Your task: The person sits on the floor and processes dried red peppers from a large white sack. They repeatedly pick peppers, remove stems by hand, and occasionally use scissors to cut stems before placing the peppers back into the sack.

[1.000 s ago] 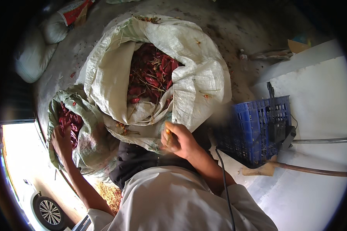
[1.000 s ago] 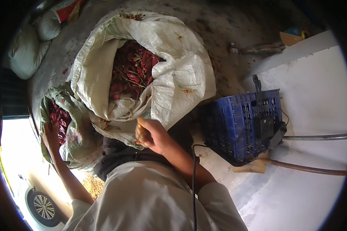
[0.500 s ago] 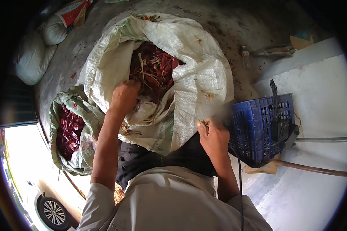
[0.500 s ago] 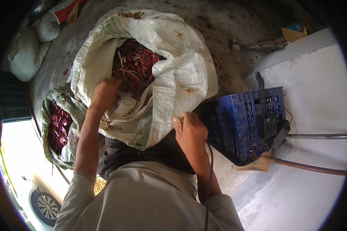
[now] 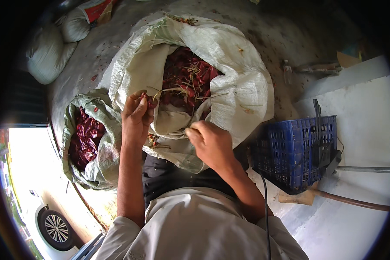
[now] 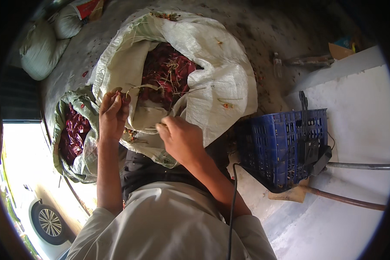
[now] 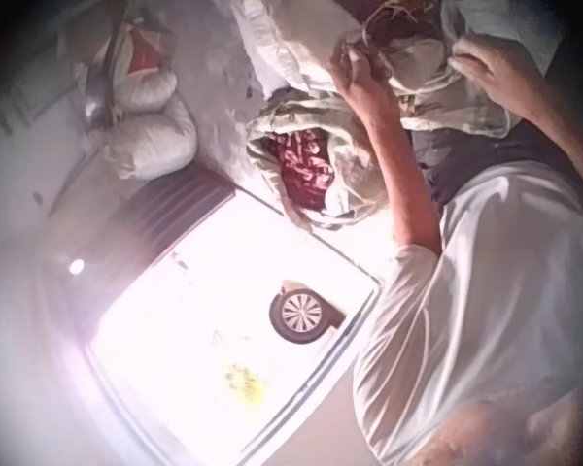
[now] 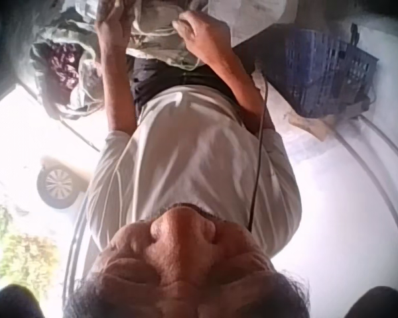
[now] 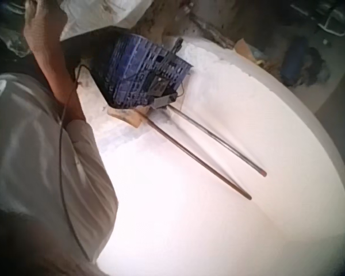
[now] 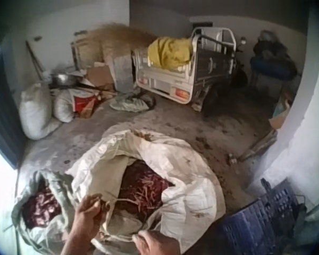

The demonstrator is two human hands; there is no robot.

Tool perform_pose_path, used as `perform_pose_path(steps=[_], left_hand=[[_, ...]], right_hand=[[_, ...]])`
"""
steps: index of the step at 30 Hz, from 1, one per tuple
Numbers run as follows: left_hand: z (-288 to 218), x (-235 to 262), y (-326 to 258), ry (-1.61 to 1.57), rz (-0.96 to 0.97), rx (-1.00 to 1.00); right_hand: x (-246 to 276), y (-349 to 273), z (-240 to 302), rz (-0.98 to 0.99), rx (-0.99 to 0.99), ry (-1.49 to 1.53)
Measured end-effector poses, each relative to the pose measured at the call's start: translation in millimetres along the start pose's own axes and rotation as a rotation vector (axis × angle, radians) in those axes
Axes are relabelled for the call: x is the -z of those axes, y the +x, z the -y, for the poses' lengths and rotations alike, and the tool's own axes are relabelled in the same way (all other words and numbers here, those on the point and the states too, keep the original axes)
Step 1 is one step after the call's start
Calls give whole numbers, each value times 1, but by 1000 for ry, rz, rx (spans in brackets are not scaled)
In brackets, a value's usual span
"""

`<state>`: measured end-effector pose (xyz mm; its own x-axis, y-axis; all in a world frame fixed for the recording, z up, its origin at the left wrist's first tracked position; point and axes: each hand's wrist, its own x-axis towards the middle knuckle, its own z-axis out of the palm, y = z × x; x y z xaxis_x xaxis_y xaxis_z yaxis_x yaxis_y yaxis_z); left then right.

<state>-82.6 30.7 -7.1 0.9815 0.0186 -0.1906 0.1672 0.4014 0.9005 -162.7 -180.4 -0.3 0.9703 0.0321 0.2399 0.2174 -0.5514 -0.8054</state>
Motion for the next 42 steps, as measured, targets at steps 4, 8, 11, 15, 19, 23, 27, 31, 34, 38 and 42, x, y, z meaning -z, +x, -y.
perform_pose_path(steps=[4,8,11,15,19,23,27,31,34,38,42], left_hand=[[11,0,-18,-19,48,35],[18,2,-51,223,132,36],[23,3,-66,187,199,-3],[19,8,-70,317,293,-30],[22,4,-74,500,289,-106],[33,-2,-77,255,188,-37],[46,-4,-78,-91,93,-9],[39,-13,-70,-371,101,21],[38,4,-44,-495,-35,-12],[18,8,-14,-464,225,-38],[21,-23,11,-420,270,-55]], right_hand=[[-27,16,4,106,-74,109],[-30,21,10,201,-86,194],[-29,14,11,300,-195,381],[-33,1,9,272,-211,527],[-35,-5,0,248,-177,425],[-44,-6,1,-6,83,175],[-45,-3,5,-64,163,42],[-41,-2,11,-14,-192,623],[-13,10,13,-106,-312,892],[0,4,-7,35,-282,931],[-6,-19,-13,150,-313,708]])
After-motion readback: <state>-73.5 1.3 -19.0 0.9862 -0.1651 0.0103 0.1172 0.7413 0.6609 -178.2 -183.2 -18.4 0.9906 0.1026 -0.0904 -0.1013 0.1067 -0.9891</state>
